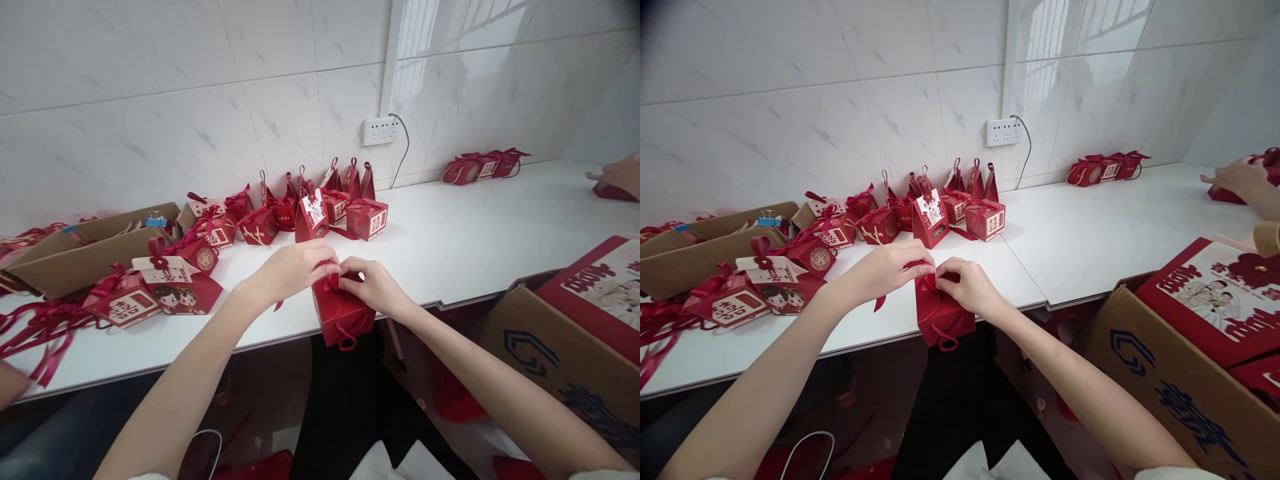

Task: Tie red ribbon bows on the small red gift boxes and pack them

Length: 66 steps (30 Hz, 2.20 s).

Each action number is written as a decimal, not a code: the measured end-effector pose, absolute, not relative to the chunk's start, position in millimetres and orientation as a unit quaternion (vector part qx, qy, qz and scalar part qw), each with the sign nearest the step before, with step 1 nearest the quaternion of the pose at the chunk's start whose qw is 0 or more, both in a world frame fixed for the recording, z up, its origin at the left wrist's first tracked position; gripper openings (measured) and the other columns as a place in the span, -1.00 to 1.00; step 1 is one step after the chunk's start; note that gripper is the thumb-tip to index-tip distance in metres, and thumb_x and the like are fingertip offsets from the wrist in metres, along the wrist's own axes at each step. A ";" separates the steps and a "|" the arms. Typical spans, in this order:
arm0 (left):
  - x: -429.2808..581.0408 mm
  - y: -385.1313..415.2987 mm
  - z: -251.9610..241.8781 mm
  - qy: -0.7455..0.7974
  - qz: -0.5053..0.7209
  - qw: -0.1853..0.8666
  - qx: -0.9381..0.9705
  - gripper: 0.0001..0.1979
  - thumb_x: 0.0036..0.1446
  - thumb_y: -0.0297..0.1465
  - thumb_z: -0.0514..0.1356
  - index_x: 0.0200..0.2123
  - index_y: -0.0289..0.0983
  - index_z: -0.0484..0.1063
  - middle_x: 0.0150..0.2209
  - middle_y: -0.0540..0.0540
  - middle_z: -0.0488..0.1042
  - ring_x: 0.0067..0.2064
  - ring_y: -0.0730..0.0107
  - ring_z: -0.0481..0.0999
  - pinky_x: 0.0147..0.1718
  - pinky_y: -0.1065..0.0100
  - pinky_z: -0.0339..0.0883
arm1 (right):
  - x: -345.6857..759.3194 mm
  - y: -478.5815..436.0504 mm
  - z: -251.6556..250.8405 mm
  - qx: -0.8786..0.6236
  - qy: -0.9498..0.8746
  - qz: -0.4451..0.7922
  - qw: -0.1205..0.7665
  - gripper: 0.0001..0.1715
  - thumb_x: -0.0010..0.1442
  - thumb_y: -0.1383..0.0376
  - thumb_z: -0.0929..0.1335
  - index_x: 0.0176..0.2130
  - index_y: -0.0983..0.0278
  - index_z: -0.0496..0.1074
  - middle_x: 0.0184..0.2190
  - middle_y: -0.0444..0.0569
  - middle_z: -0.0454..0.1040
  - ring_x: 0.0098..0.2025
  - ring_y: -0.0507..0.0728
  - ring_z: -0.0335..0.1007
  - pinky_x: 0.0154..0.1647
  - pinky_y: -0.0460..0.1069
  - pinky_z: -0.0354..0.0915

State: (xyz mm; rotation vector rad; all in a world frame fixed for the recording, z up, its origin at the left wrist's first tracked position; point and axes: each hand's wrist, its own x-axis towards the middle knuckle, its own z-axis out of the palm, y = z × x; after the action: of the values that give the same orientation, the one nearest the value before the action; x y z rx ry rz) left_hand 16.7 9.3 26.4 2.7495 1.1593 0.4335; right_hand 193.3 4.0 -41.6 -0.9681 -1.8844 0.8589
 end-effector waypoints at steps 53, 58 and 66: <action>18.5 1.9 50.7 0.375 0.065 0.086 0.921 -0.78 0.22 -0.28 0.05 -0.37 -0.25 0.39 -0.47 0.02 0.43 -0.44 0.42 0.39 -0.48 0.41 0.16 | 190.6 5.7 -43.0 -0.367 -0.748 0.354 0.424 -0.86 0.07 0.40 0.31 -0.45 0.26 0.48 -0.44 -0.14 0.51 -0.40 0.03 0.36 -0.31 -0.07 0.22; 12.6 25.8 40.9 0.409 0.093 0.282 0.863 -0.84 0.13 -0.29 0.12 -0.36 -0.25 0.38 -0.49 0.01 0.45 -0.44 0.43 0.44 -0.50 0.44 0.21 | 191.7 6.0 -44.6 -0.369 -0.730 0.386 0.425 -0.86 0.02 0.39 0.34 -0.47 0.26 0.52 -0.42 -0.10 0.51 -0.36 0.06 0.37 -0.24 -0.04 0.23; 4.5 40.2 12.5 0.368 0.215 0.411 0.806 -0.86 0.07 -0.32 0.19 -0.41 -0.29 0.37 -0.49 0.02 0.43 -0.46 0.52 0.40 -0.48 0.47 0.24 | 189.4 8.8 -47.4 -0.356 -0.704 0.427 0.442 -0.88 0.00 0.31 0.37 -0.45 0.25 0.54 -0.40 -0.09 0.52 -0.32 0.08 0.38 -0.19 -0.03 0.24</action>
State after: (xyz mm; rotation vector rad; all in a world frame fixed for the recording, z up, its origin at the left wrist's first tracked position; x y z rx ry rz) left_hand 4.5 40.2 12.5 2.0288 0.9270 0.5410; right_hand 189.4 8.8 -47.4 -0.8834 -1.7482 1.0597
